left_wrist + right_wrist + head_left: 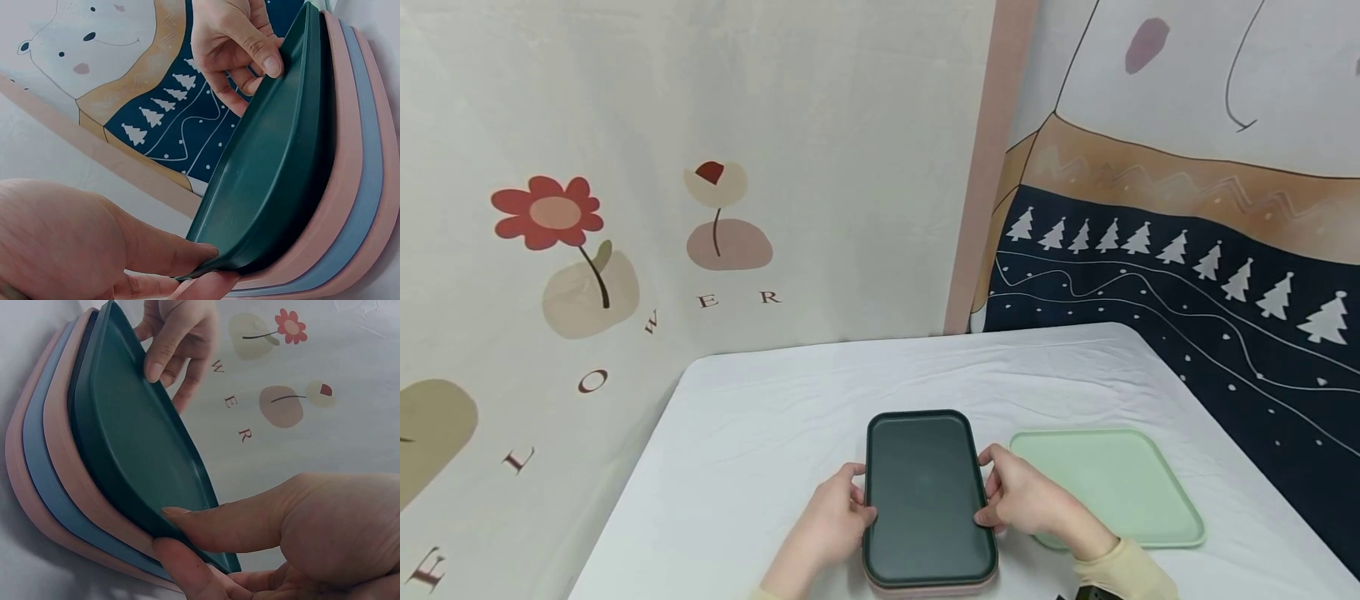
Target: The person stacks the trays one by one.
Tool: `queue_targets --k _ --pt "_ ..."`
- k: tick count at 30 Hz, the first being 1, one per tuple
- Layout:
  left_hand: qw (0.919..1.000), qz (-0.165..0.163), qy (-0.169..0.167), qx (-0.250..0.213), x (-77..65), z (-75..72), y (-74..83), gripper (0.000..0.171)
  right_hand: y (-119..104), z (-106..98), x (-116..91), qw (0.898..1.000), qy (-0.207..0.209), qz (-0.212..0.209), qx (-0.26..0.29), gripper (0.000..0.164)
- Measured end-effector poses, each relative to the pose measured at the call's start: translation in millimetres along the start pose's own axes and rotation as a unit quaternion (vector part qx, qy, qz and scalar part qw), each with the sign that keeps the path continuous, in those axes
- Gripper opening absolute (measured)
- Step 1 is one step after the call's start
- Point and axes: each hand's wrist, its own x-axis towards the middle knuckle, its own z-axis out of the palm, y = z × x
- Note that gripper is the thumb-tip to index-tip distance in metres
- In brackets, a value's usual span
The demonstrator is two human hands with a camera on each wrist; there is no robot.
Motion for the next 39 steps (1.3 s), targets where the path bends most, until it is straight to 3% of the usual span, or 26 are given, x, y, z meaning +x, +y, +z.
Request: queue_targets --k 21,30,39 --pt "0.9999 -0.016 0.000 0.006 -0.3 1.9 -0.9 0.063 0.9 3.1 -2.1 1.000 0.008 -0.012 -0.008 0.072" --pt "0.9985 0.004 0.010 0.053 0.5 1.6 -0.1 0.063 2.2 3.4 -2.5 1.000 0.011 -0.019 -0.015 0.072" --pt "0.9983 -0.005 0.014 0.056 0.9 2.3 1.8 0.063 1.4 -1.2 -4.4 1.000 0.010 -0.007 0.014 0.076"
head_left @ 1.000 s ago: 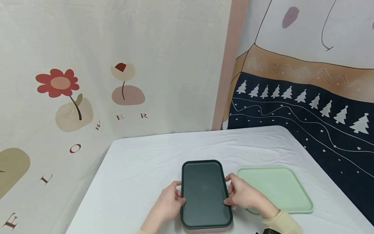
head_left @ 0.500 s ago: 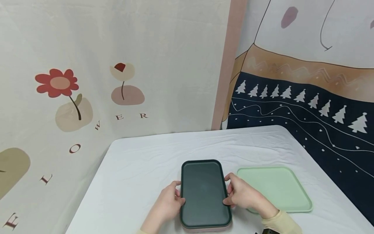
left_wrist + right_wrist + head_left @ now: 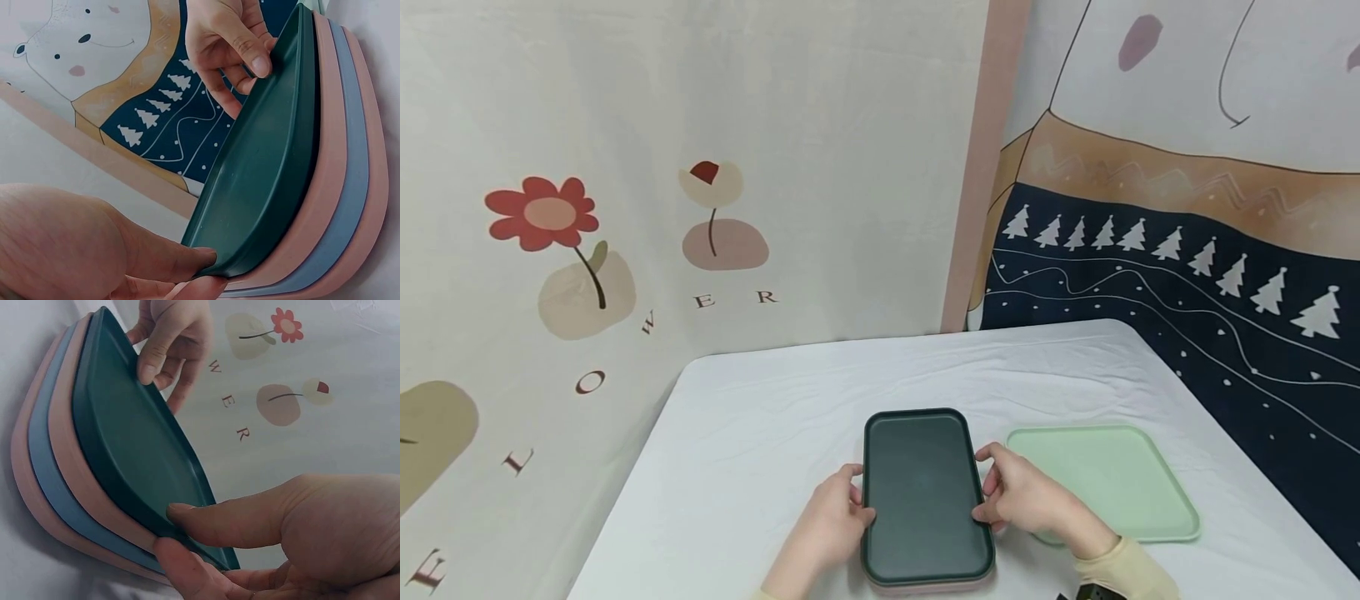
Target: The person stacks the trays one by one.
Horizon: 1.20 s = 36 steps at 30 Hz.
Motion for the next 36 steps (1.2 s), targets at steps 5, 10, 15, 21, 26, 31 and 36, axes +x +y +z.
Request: queue_targets --k 5,10,15,21,26,31,36 --pt "1.0000 0.004 0.005 -0.002 -0.9 -0.1 -0.1 0.062 -1.7 -10.2 -0.7 1.000 0.010 0.017 0.016 0.078" --pt "0.9999 0.005 0.009 -0.002 -1.8 0.5 -1.3 0.063 -2.3 -26.8 -2.0 0.999 0.017 0.032 0.016 0.077" --pt "0.9999 -0.004 0.008 -0.011 -2.0 1.1 -2.2 0.064 -0.9 -49.5 -2.0 0.999 0.030 0.038 0.023 0.069" --pt "0.9999 -0.006 0.010 -0.010 -2.5 1.2 -3.1 0.064 7.2 -81.3 -0.2 0.997 0.055 0.047 0.004 0.065" --pt "0.9998 -0.009 0.009 -0.012 -3.5 0.5 -1.4 0.065 22.0 -111.1 0.1 0.998 0.053 0.025 -0.029 0.059" --pt "0.9999 -0.006 0.012 -0.004 -4.4 -0.6 0.4 0.065 40.5 -140.5 1.5 0.993 0.064 -0.017 -0.096 0.044" --pt "0.9997 0.004 0.023 0.011 -6.7 -0.8 1.0 0.064 64.8 -159.8 3.0 0.979 0.117 -0.022 -0.167 0.027"
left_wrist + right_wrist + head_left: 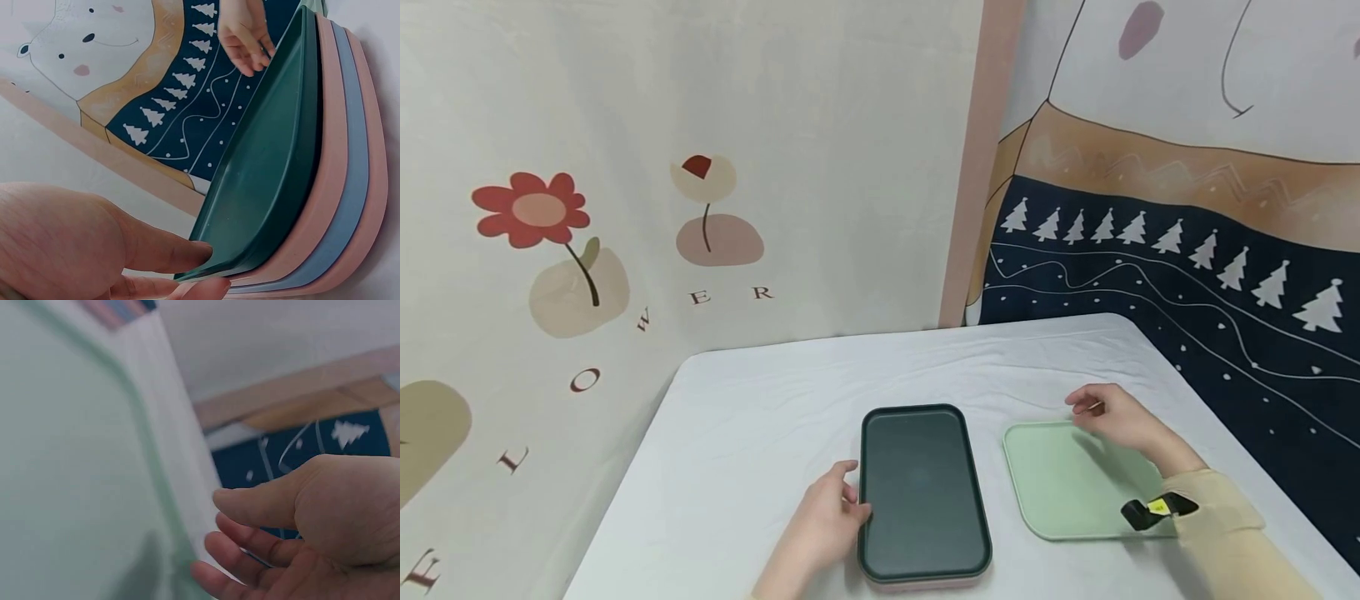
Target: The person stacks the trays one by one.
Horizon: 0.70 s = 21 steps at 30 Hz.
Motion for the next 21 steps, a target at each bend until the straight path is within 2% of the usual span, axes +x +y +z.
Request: queue_targets --k 5,10,15,21 --pt "0.9997 0.015 0.012 0.012 -4.1 -0.8 1.7 0.063 26.8 -0.8 1.2 0.998 0.043 -0.001 -0.051 0.017" --pt "0.9989 0.029 0.027 0.025 -8.1 -2.4 6.3 0.062 40.6 -3.2 2.0 0.993 0.066 -0.005 -0.099 0.014" --pt "0.9984 0.028 0.034 0.035 -12.4 -5.4 13.9 0.061 43.3 -6.2 2.6 0.988 0.050 -0.018 -0.147 0.008" --pt "0.9976 0.040 0.036 0.044 -18.0 -11.7 27.0 0.062 44.5 -8.4 0.3 0.984 0.033 -0.017 -0.174 0.015"
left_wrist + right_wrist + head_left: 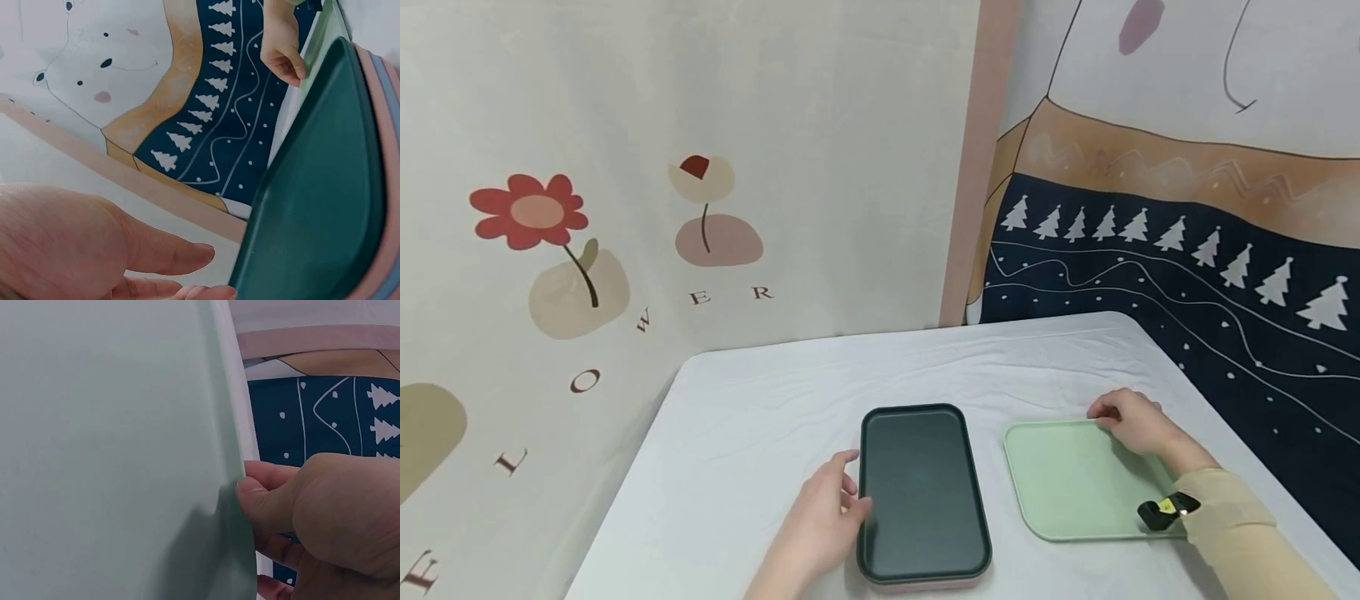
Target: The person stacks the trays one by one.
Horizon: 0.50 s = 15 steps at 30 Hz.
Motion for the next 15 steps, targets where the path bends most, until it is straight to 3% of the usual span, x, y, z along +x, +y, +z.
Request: queue_targets --k 15 --pt "0.9987 0.036 -0.034 -0.009 8.9 -5.5 31.1 0.065 3.6 -2.8 -2.3 0.998 -0.043 -0.045 -0.004 0.037"
